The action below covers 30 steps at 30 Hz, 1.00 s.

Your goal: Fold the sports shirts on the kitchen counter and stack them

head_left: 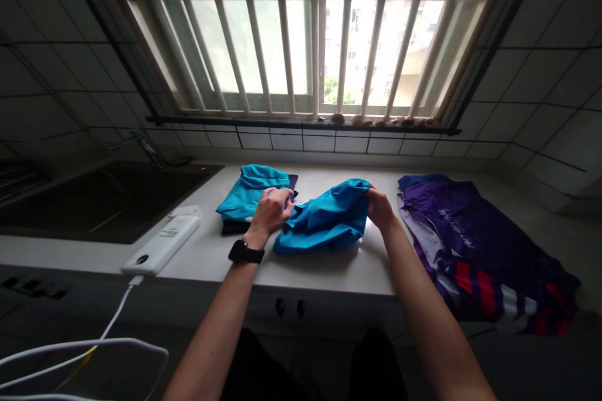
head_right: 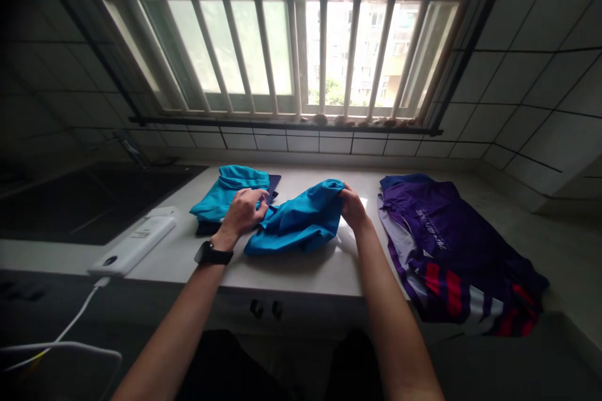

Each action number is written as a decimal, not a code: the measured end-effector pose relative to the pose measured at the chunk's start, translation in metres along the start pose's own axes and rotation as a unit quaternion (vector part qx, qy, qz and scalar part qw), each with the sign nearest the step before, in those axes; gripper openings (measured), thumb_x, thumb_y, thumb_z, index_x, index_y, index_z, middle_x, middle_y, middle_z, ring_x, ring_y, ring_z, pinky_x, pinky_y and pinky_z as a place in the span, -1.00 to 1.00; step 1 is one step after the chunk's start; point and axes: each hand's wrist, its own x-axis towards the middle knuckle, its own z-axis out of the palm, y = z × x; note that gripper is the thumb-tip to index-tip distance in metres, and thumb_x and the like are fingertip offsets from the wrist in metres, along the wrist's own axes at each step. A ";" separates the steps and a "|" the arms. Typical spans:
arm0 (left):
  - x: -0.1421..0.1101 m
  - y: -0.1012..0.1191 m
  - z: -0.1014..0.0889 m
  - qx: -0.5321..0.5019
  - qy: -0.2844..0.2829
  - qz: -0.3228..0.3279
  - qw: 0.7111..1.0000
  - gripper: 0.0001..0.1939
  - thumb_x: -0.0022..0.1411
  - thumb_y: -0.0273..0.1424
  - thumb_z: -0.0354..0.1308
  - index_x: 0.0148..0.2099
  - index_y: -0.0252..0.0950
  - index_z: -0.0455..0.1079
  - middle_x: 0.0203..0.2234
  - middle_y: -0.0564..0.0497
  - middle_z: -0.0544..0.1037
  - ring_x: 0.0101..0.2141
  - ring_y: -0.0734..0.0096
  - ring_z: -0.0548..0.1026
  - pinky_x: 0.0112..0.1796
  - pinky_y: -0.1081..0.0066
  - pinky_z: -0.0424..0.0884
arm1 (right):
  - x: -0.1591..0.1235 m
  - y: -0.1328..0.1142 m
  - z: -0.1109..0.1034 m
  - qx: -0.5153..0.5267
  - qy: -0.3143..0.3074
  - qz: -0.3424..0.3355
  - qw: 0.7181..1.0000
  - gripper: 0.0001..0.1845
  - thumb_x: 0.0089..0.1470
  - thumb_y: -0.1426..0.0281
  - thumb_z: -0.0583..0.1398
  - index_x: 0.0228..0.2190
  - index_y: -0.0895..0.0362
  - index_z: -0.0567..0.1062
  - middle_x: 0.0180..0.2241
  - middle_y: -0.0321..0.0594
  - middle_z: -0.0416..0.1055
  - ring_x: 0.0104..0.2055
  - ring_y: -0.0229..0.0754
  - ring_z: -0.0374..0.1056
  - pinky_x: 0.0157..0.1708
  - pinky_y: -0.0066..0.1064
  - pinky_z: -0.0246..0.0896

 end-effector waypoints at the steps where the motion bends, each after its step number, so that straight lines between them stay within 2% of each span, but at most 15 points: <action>1: 0.007 0.010 0.001 -0.037 -0.012 -0.007 0.999 -0.69 0.32 -0.38 0.07 0.04 -0.28 0.50 -0.19 -0.15 0.65 -0.09 0.07 0.59 0.14 0.07 0.38 | -0.002 -0.002 0.001 0.012 -0.015 0.010 1.000 -0.73 -0.28 0.43 0.29 -0.42 0.03 0.38 -0.53 -0.43 0.32 -0.51 -0.28 0.16 -0.51 -0.46 0.09; 3: 0.022 0.027 0.005 -0.125 -0.074 -0.003 0.989 -0.50 0.24 -0.21 0.25 0.17 -0.28 0.43 -0.07 -0.16 0.64 -0.05 0.05 0.58 0.05 0.15 0.45 | -0.008 -0.004 0.002 0.028 -0.048 0.026 0.998 -0.67 -0.29 0.46 0.27 -0.35 0.02 0.42 -0.53 -0.44 0.31 -0.54 -0.28 0.15 -0.53 -0.46 0.11; 5: 0.036 0.040 0.012 -0.206 -0.176 0.029 0.962 -0.28 0.03 -0.11 0.43 0.19 -0.29 0.43 0.01 -0.16 0.62 -0.03 0.02 0.58 -0.03 0.23 0.47 | -0.014 -0.004 0.001 0.035 -0.067 0.027 0.997 -0.59 -0.30 0.45 0.26 -0.28 0.01 0.44 -0.54 -0.44 0.29 -0.56 -0.28 0.15 -0.54 -0.44 0.14; 8: 0.047 0.045 0.024 -0.282 -0.284 0.068 0.914 -0.40 -0.03 -0.08 0.46 0.01 -0.28 0.55 -0.08 -0.08 0.65 -0.11 0.06 0.59 -0.10 0.31 0.46 | -0.018 -0.001 -0.005 0.007 -0.014 -0.014 1.000 -0.55 -0.27 0.37 0.24 -0.20 -0.01 0.48 -0.53 -0.41 0.31 -0.56 -0.24 0.19 -0.54 -0.39 0.21; 11: 0.045 0.040 0.032 -0.344 -0.283 0.054 0.894 -0.58 0.10 -0.03 0.37 -0.15 -0.24 0.59 -0.20 -0.01 0.67 -0.19 0.17 0.58 -0.17 0.37 0.44 | -0.008 0.005 -0.013 -0.037 0.093 -0.067 0.993 -0.57 -0.16 0.30 0.21 -0.15 -0.05 0.51 -0.53 -0.39 0.31 -0.54 -0.20 0.20 -0.55 -0.37 0.22; 14: 0.039 0.035 0.038 -0.406 -0.270 -0.013 0.873 -0.51 0.19 0.09 0.25 -0.41 -0.27 0.52 -0.50 0.03 0.55 -0.45 0.35 0.47 -0.41 0.44 0.34 | 0.007 0.012 -0.018 -0.089 0.190 -0.066 0.976 -0.54 -0.16 0.34 0.17 -0.12 0.00 0.51 -0.51 -0.37 0.32 -0.48 -0.18 0.26 -0.46 -0.35 0.30; 16: 0.036 0.034 0.040 -0.462 -0.262 -0.064 0.845 -0.42 0.18 0.14 0.24 -0.53 -0.27 0.42 -0.63 0.06 0.41 -0.56 0.45 0.35 -0.51 0.45 0.24 | 0.014 0.015 -0.019 -0.200 0.273 -0.048 0.940 -0.55 -0.20 0.36 0.19 -0.16 0.07 0.54 -0.40 -0.25 0.42 -0.33 -0.10 0.39 -0.28 -0.26 0.40; 18: 0.034 0.035 0.040 -0.525 -0.254 -0.115 0.804 -0.43 0.12 0.13 0.31 -0.55 -0.28 0.41 -0.65 0.06 0.40 -0.57 0.47 0.34 -0.52 0.48 0.25 | 0.013 0.015 -0.015 -0.320 0.297 -0.067 0.897 -0.55 -0.18 0.35 0.22 -0.16 0.10 0.56 -0.14 -0.05 0.49 -0.05 0.05 0.44 0.00 -0.13 0.40; 19: 0.033 0.037 0.039 -0.554 -0.252 -0.140 0.781 -0.47 0.09 0.10 0.36 -0.53 -0.29 0.44 -0.63 0.05 0.43 -0.55 0.47 0.37 -0.50 0.49 0.28 | 0.010 0.015 -0.011 -0.352 0.258 -0.089 0.895 -0.52 -0.14 0.33 0.24 -0.10 0.10 0.57 0.00 0.01 0.47 0.10 0.10 0.39 0.12 -0.09 0.33; 21: 0.032 0.040 0.036 -0.609 -0.238 -0.187 0.733 -0.55 0.08 0.02 0.41 -0.44 -0.29 0.50 -0.58 0.04 0.50 -0.52 0.45 0.44 -0.48 0.50 0.34 | 0.003 0.013 -0.002 -0.364 0.102 -0.110 0.919 -0.41 -0.07 0.26 0.29 0.06 0.03 0.53 0.18 -0.02 0.40 0.28 0.11 0.28 0.24 -0.08 0.24; 23: 0.032 0.042 0.033 -0.659 -0.206 -0.223 0.688 -0.64 0.13 -0.08 0.42 -0.39 -0.28 0.51 -0.56 0.06 0.53 -0.52 0.45 0.47 -0.48 0.51 0.38 | -0.005 0.011 0.009 -0.352 -0.077 -0.067 0.930 -0.30 -0.06 0.19 0.38 0.15 -0.04 0.49 0.17 -0.11 0.44 0.27 0.08 0.30 0.20 -0.12 0.27; 25: 0.033 0.043 0.030 -0.694 -0.184 -0.251 0.649 -0.68 0.20 -0.15 0.39 -0.39 -0.29 0.49 -0.56 0.07 0.53 -0.54 0.47 0.47 -0.49 0.52 0.40 | -0.010 0.011 0.017 -0.353 -0.190 -0.007 0.916 -0.34 -0.10 0.13 0.45 0.07 -0.01 0.56 0.01 -0.16 0.55 0.12 0.06 0.42 0.07 -0.19 0.36; 27: 0.034 0.041 0.030 -0.714 -0.184 -0.270 0.620 -0.68 0.27 -0.18 0.34 -0.40 -0.30 0.48 -0.56 0.05 0.54 -0.55 0.48 0.48 -0.48 0.51 0.43 | -0.011 0.010 0.020 -0.358 -0.223 0.029 0.906 -0.47 -0.08 0.03 0.44 -0.15 0.10 0.64 -0.22 -0.21 0.59 -0.11 0.00 0.48 -0.11 -0.27 0.39; 28: 0.035 0.039 0.030 -0.720 -0.179 -0.273 0.612 -0.68 0.30 -0.19 0.31 -0.39 -0.31 0.49 -0.54 0.04 0.55 -0.54 0.48 0.49 -0.46 0.52 0.45 | -0.011 0.010 0.020 -0.357 -0.210 0.039 0.909 -0.48 -0.06 -0.05 0.41 -0.28 0.14 0.64 -0.34 -0.24 0.57 -0.23 -0.05 0.46 -0.22 -0.31 0.37; 30: 0.034 0.034 0.030 -0.731 -0.162 -0.252 0.612 -0.73 0.32 -0.19 0.29 -0.26 -0.32 0.56 -0.42 -0.02 0.62 -0.44 0.44 0.57 -0.39 0.51 0.49 | -0.010 0.007 0.018 -0.349 -0.137 0.053 0.925 -0.38 -0.03 -0.19 0.32 -0.45 0.16 0.58 -0.52 -0.30 0.46 -0.39 -0.14 0.38 -0.38 -0.36 0.29</action>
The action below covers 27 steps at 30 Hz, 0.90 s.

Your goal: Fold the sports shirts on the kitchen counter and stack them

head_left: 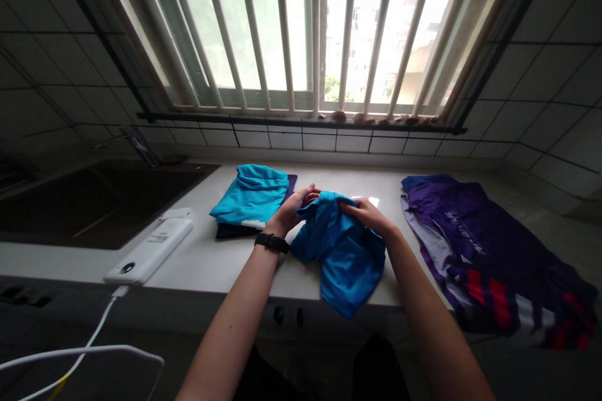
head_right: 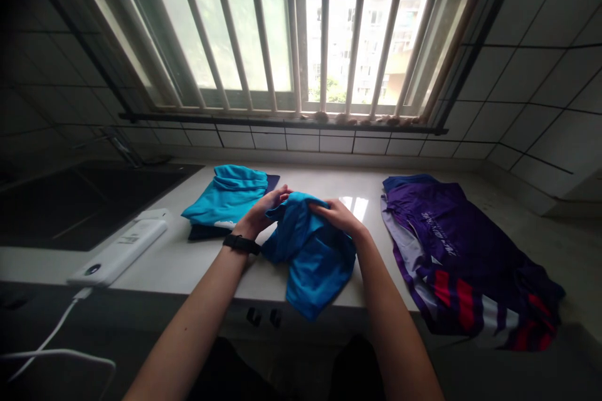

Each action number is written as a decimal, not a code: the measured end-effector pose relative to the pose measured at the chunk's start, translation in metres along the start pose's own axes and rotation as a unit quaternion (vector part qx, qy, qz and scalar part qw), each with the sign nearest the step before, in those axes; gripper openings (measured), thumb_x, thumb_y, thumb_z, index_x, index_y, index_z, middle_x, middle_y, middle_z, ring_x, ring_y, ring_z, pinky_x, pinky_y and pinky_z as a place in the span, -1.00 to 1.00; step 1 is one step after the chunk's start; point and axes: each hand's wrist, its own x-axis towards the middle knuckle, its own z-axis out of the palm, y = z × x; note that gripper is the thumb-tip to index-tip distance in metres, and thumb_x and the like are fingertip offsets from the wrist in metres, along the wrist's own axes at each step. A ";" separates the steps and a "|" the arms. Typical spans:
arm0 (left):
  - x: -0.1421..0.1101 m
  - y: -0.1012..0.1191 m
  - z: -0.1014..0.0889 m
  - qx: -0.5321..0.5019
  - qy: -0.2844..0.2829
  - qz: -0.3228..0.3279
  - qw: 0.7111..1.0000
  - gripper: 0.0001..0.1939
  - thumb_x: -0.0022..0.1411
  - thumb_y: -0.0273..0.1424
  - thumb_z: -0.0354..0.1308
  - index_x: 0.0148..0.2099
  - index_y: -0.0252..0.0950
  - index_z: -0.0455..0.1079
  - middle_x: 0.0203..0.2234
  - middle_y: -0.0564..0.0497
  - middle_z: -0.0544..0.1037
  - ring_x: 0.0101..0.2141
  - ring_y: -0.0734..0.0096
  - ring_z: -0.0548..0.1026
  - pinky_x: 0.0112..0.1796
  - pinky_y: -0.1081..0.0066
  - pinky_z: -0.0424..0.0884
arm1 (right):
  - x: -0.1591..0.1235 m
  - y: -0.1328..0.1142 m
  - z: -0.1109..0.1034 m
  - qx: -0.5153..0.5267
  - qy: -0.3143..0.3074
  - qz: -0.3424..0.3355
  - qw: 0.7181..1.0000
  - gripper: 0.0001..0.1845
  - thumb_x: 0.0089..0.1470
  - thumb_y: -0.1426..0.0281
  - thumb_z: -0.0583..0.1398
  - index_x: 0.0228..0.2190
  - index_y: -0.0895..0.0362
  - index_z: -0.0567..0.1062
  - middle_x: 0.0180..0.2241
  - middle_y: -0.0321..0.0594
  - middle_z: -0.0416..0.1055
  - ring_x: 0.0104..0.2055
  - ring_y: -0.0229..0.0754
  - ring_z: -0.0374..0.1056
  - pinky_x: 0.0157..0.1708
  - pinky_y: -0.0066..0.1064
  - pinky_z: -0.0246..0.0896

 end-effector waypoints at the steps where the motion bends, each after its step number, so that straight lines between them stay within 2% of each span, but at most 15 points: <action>1: -0.001 0.000 -0.003 0.004 -0.018 0.019 1.000 -0.73 0.31 -0.19 0.30 -0.15 -0.31 0.58 -0.33 -0.05 0.66 -0.35 0.40 0.61 -0.33 0.49 0.51 | 0.000 0.000 -0.002 0.015 0.045 0.016 0.999 -0.33 -0.01 -0.25 0.27 -0.49 0.15 0.56 -0.56 -0.31 0.42 -0.42 -0.15 0.35 -0.42 -0.36 0.26; 4: -0.006 -0.001 -0.008 0.064 -0.120 0.027 0.990 -0.57 0.11 -0.30 0.48 0.02 -0.29 0.59 -0.19 -0.13 0.68 -0.17 0.23 0.64 -0.17 0.36 0.54 | -0.002 -0.001 -0.007 0.093 0.137 0.038 0.985 -0.30 0.03 -0.30 0.21 -0.45 0.11 0.57 -0.49 -0.25 0.50 -0.30 -0.07 0.43 -0.30 -0.31 0.37; 5: -0.008 -0.001 -0.008 0.087 -0.144 0.013 0.986 -0.55 0.03 -0.34 0.53 -0.02 -0.32 0.60 -0.22 -0.13 0.68 -0.20 0.21 0.64 -0.18 0.35 0.55 | -0.003 -0.002 -0.007 0.134 0.145 0.037 0.980 -0.32 0.04 -0.29 0.22 -0.40 0.10 0.59 -0.44 -0.21 0.55 -0.22 -0.01 0.47 -0.20 -0.27 0.41; 7: -0.008 -0.001 -0.005 0.096 -0.139 -0.003 0.986 -0.62 -0.01 -0.35 0.55 -0.15 -0.38 0.60 -0.35 -0.09 0.67 -0.34 0.30 0.63 -0.27 0.40 0.54 | -0.005 -0.007 -0.006 0.229 0.143 0.026 0.963 -0.34 0.06 -0.27 0.22 -0.31 0.08 0.62 -0.37 -0.15 0.60 -0.09 0.07 0.52 -0.04 -0.17 0.44; 10: -0.005 0.002 0.000 0.023 -0.056 0.031 0.998 -0.72 0.13 -0.30 0.46 -0.18 -0.38 0.57 -0.38 -0.04 0.67 -0.42 0.42 0.60 -0.34 0.48 0.53 | -0.006 -0.013 -0.006 0.322 0.165 -0.024 0.932 -0.38 0.11 -0.23 0.18 -0.21 0.05 0.63 -0.26 -0.14 0.64 0.01 0.10 0.52 0.07 -0.10 0.43; 13: 0.001 0.007 0.000 -0.061 0.060 0.102 0.991 -0.82 0.14 -0.36 0.42 -0.25 -0.31 0.52 -0.41 0.05 0.66 -0.42 0.47 0.61 -0.31 0.51 0.55 | -0.003 -0.011 -0.020 0.314 0.241 -0.092 0.914 -0.39 0.19 -0.20 0.10 -0.13 0.00 0.60 -0.17 -0.17 0.63 0.08 0.06 0.50 0.07 -0.10 0.45; 16: 0.005 0.013 -0.009 -0.127 0.171 0.147 0.966 -0.78 0.10 -0.31 0.42 -0.36 -0.26 0.44 -0.50 0.13 0.60 -0.44 0.48 0.59 -0.27 0.49 0.56 | 0.003 0.004 -0.043 0.269 0.394 -0.100 0.873 -0.39 0.28 -0.13 -0.04 -0.15 0.03 0.57 -0.24 -0.14 0.59 0.04 0.06 0.50 -0.06 -0.11 0.50; 18: 0.007 0.016 -0.016 -0.149 0.213 0.169 0.951 -0.75 0.07 -0.25 0.42 -0.37 -0.24 0.42 -0.51 0.13 0.60 -0.39 0.43 0.62 -0.23 0.46 0.56 | 0.006 0.016 -0.057 0.231 0.530 -0.047 0.814 -0.53 0.29 0.02 -0.03 -0.22 0.05 0.52 -0.29 -0.14 0.53 -0.02 0.04 0.51 -0.11 -0.14 0.50; 20: 0.007 0.019 -0.018 -0.161 0.226 0.187 0.943 -0.73 0.07 -0.21 0.42 -0.35 -0.24 0.44 -0.50 0.11 0.62 -0.34 0.39 0.64 -0.20 0.43 0.57 | 0.006 0.023 -0.063 0.156 0.638 0.002 0.754 -0.73 0.21 0.20 0.06 -0.24 0.06 0.48 -0.24 -0.12 0.50 -0.03 0.01 0.49 -0.06 -0.14 0.47; 21: 0.006 0.020 -0.018 -0.165 0.221 0.188 0.943 -0.73 0.07 -0.20 0.42 -0.34 -0.24 0.44 -0.49 0.10 0.63 -0.34 0.38 0.64 -0.19 0.42 0.56 | 0.006 0.025 -0.063 0.103 0.668 0.005 0.737 -0.79 0.16 0.26 0.11 -0.23 0.06 0.48 -0.17 -0.09 0.48 0.00 0.01 0.46 0.01 -0.11 0.44; 22: 0.005 0.020 -0.016 -0.165 0.211 0.185 0.945 -0.73 0.09 -0.21 0.42 -0.34 -0.24 0.44 -0.48 0.10 0.63 -0.35 0.39 0.63 -0.20 0.43 0.56 | 0.005 0.024 -0.061 0.048 0.679 -0.008 0.733 -0.79 0.11 0.29 0.14 -0.21 0.06 0.48 -0.10 -0.04 0.47 0.05 0.03 0.43 0.07 -0.08 0.40; 23: 0.004 0.019 -0.014 -0.162 0.197 0.178 0.950 -0.74 0.11 -0.23 0.41 -0.35 -0.25 0.44 -0.49 0.10 0.62 -0.38 0.42 0.62 -0.22 0.44 0.56 | 0.005 0.021 -0.056 0.000 0.666 -0.032 0.745 -0.78 0.10 0.30 0.16 -0.20 0.06 0.48 -0.04 -0.01 0.45 0.09 0.05 0.40 0.12 -0.06 0.35; 24: 0.001 0.019 -0.011 -0.152 0.178 0.171 0.957 -0.76 0.13 -0.25 0.41 -0.35 -0.26 0.44 -0.50 0.10 0.60 -0.42 0.45 0.60 -0.26 0.46 0.55 | 0.004 0.018 -0.049 -0.028 0.628 -0.059 0.776 -0.76 0.10 0.28 0.17 -0.19 0.06 0.50 -0.01 0.00 0.44 0.12 0.06 0.38 0.14 -0.05 0.33; 25: -0.001 0.018 -0.007 -0.137 0.156 0.163 0.964 -0.78 0.15 -0.27 0.40 -0.34 -0.27 0.45 -0.51 0.11 0.59 -0.46 0.48 0.57 -0.30 0.49 0.54 | 0.004 0.014 -0.041 -0.034 0.562 -0.079 0.823 -0.73 0.11 0.24 0.18 -0.17 0.07 0.51 0.00 0.00 0.45 0.12 0.06 0.37 0.13 -0.05 0.33; 27: -0.006 0.015 -0.001 -0.096 0.111 0.152 0.978 -0.83 0.17 -0.32 0.39 -0.28 -0.28 0.49 -0.50 0.11 0.58 -0.50 0.52 0.54 -0.37 0.52 0.50 | 0.003 0.006 -0.024 0.005 0.372 -0.083 0.925 -0.61 0.11 0.15 0.23 -0.07 0.07 0.52 -0.02 -0.03 0.48 0.06 0.03 0.41 0.05 -0.11 0.38</action>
